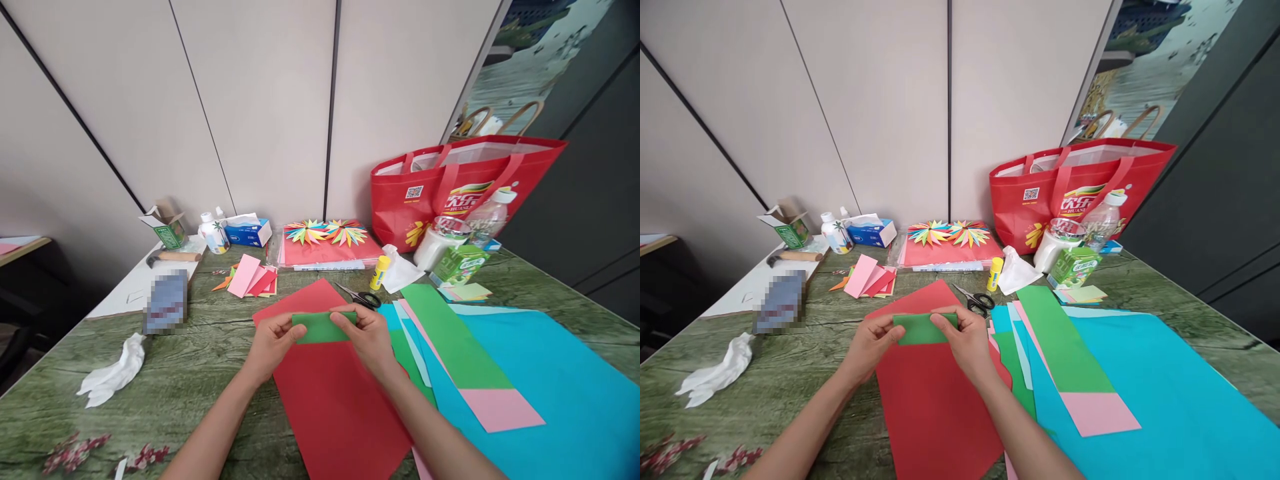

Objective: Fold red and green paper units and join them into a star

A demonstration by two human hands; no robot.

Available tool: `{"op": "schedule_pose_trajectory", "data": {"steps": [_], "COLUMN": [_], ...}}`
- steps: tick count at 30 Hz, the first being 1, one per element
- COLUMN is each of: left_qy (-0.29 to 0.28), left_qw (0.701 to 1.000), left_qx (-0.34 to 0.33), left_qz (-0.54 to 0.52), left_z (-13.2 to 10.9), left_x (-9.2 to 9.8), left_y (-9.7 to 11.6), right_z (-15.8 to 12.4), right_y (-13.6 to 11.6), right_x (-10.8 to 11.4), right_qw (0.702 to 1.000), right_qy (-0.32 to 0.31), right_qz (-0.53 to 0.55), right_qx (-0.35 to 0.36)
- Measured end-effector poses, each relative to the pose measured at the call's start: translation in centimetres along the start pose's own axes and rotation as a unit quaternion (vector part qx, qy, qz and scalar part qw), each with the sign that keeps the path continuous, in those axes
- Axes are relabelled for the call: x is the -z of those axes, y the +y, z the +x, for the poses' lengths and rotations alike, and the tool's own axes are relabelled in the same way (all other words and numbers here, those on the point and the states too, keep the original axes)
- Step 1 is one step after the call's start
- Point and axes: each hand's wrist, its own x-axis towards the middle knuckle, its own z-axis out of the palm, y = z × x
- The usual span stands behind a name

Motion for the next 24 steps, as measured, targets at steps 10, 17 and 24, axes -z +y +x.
{"op": "schedule_pose_trajectory", "data": {"steps": [10,17,24], "left_qy": [-0.025,-0.002,0.075], "left_qw": [0.996,0.999,0.989], "left_qx": [0.064,-0.028,-0.054], "left_qz": [-0.049,0.043,0.119], "left_z": [-0.04,0.08,-0.48], "left_x": [-0.41,0.28,0.1], "left_y": [-0.32,0.13,0.1], "right_z": [-0.22,-0.14,-0.48], "right_y": [-0.09,-0.18,-0.01], "right_x": [-0.15,0.19,-0.51], "right_qw": [1.0,1.0,0.999], "right_qy": [0.01,0.02,-0.017], "right_qz": [0.019,-0.013,0.03], "right_qx": [-0.016,-0.01,-0.035]}}
